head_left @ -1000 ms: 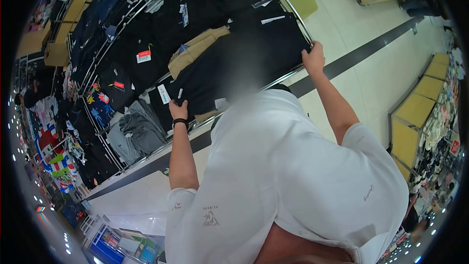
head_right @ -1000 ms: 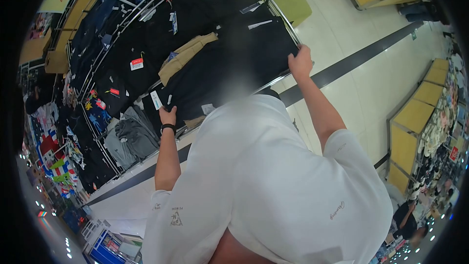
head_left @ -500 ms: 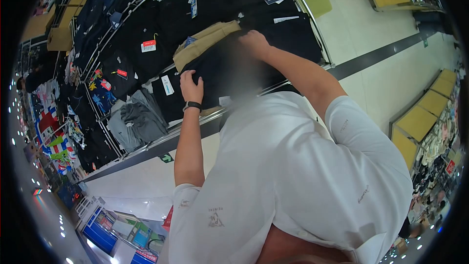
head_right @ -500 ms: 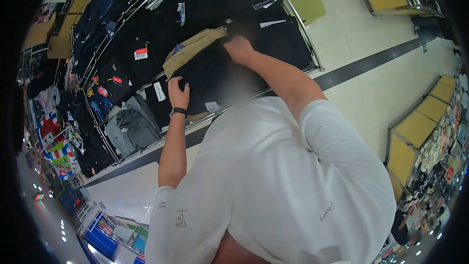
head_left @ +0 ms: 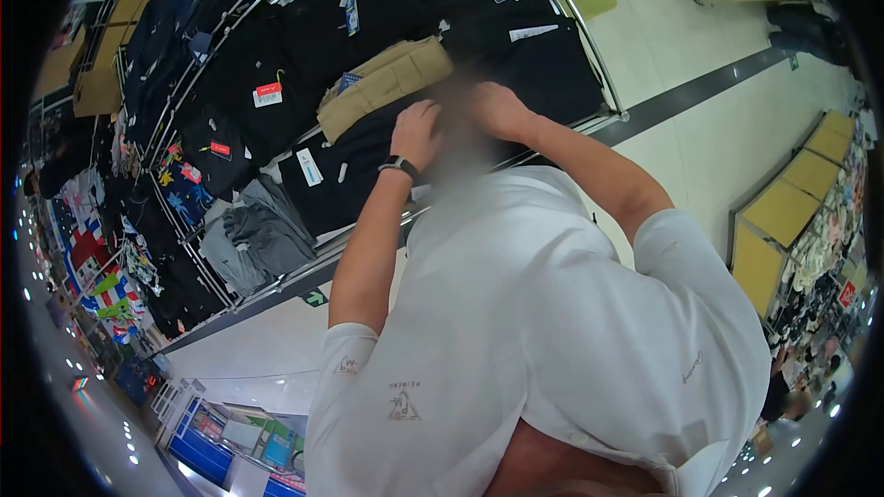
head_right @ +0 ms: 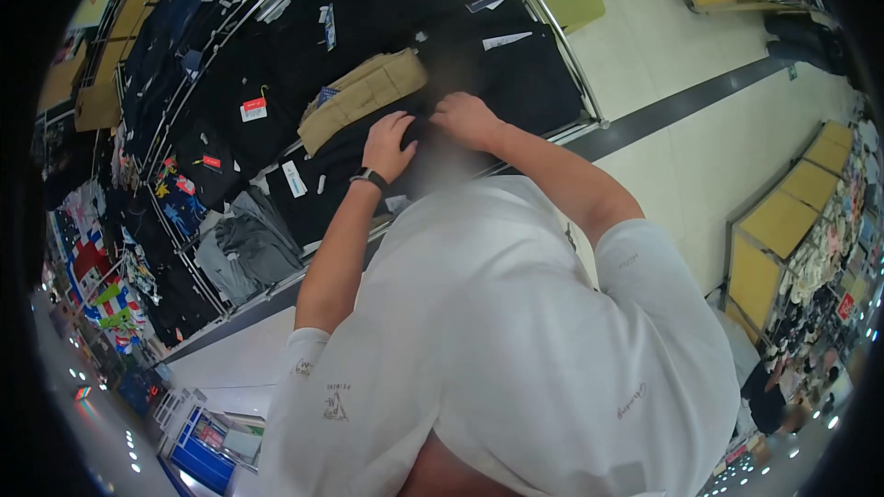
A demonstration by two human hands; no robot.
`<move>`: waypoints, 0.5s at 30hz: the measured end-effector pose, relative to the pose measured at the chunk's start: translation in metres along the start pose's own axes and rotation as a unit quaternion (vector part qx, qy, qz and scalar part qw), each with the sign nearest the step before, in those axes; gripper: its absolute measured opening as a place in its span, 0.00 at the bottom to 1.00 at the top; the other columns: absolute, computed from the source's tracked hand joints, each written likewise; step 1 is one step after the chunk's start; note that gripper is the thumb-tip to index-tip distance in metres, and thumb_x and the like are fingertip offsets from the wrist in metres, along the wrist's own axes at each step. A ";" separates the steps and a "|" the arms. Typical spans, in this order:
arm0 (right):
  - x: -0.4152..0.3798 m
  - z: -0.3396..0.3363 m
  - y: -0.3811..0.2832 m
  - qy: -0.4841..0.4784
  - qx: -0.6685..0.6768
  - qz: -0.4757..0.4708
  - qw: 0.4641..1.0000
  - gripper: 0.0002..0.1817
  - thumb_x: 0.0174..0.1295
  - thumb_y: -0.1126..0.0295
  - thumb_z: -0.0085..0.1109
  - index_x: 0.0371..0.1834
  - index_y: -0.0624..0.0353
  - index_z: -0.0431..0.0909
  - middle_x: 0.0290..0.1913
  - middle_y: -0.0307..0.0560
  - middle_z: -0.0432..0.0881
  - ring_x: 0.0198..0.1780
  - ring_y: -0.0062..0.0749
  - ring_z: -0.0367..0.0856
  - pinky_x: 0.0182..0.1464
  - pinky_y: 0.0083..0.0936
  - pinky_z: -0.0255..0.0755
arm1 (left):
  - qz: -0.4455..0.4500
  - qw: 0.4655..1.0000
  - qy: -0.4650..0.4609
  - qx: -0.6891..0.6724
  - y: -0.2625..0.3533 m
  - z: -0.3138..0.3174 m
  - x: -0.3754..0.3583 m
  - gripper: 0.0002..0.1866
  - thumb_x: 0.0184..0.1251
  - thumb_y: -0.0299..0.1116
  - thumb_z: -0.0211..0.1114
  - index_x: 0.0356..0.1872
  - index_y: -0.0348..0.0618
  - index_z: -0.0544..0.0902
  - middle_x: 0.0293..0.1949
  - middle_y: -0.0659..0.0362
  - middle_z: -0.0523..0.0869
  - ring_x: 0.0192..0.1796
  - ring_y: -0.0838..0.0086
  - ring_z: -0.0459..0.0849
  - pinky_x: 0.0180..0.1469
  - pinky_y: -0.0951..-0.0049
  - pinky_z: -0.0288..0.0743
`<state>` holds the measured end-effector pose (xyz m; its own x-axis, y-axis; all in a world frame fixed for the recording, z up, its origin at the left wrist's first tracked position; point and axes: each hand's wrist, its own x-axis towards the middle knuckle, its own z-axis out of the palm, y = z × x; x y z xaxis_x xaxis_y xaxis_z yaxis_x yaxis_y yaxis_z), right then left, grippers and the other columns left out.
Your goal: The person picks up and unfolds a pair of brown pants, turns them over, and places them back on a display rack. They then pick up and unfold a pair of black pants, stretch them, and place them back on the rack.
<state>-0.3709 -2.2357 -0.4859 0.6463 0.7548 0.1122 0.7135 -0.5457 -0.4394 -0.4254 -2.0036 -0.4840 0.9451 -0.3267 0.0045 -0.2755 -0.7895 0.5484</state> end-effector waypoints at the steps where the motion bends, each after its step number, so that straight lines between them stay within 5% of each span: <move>1: 0.002 -0.003 0.000 -0.001 0.001 0.002 1.000 0.08 0.54 0.67 0.60 0.36 0.51 0.84 0.38 0.43 0.82 0.47 0.40 0.80 0.54 0.35 0.74 | 0.006 1.000 -0.016 0.007 -0.002 0.006 0.002 0.24 0.52 0.31 0.72 0.54 0.42 0.80 0.58 0.50 0.80 0.62 0.55 0.76 0.66 0.58 0.68; 7: 0.017 -0.007 0.020 -0.044 0.030 0.055 0.997 0.07 0.58 0.65 0.60 0.35 0.52 0.84 0.37 0.46 0.83 0.47 0.43 0.80 0.53 0.39 0.73 | -0.015 0.998 -0.068 0.011 -0.022 0.023 0.013 0.19 0.55 0.31 0.70 0.50 0.42 0.83 0.50 0.51 0.85 0.59 0.57 0.79 0.64 0.57 0.68; 9: 0.026 0.000 0.034 -0.033 -0.009 0.040 0.999 0.07 0.58 0.64 0.61 0.34 0.53 0.83 0.38 0.47 0.83 0.47 0.44 0.80 0.54 0.40 0.73 | -0.104 0.988 -0.117 0.010 -0.024 0.016 0.027 0.14 0.60 0.31 0.68 0.47 0.40 0.85 0.45 0.49 0.87 0.55 0.55 0.82 0.60 0.57 0.72; 15: 0.044 -0.005 0.060 -0.041 -0.036 0.098 0.994 0.09 0.52 0.69 0.62 0.36 0.55 0.84 0.46 0.48 0.80 0.53 0.43 0.77 0.59 0.38 0.71 | -0.154 0.986 -0.046 -0.050 -0.039 0.008 0.043 0.13 0.66 0.35 0.64 0.44 0.37 0.86 0.45 0.45 0.87 0.50 0.49 0.84 0.53 0.57 0.76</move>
<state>-0.2982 -2.2367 -0.5026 0.7522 0.6575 -0.0437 0.5962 -0.7074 -0.3797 -0.3757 -1.9913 -0.5120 0.9599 -0.1284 -0.2493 0.0459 -0.8050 0.5914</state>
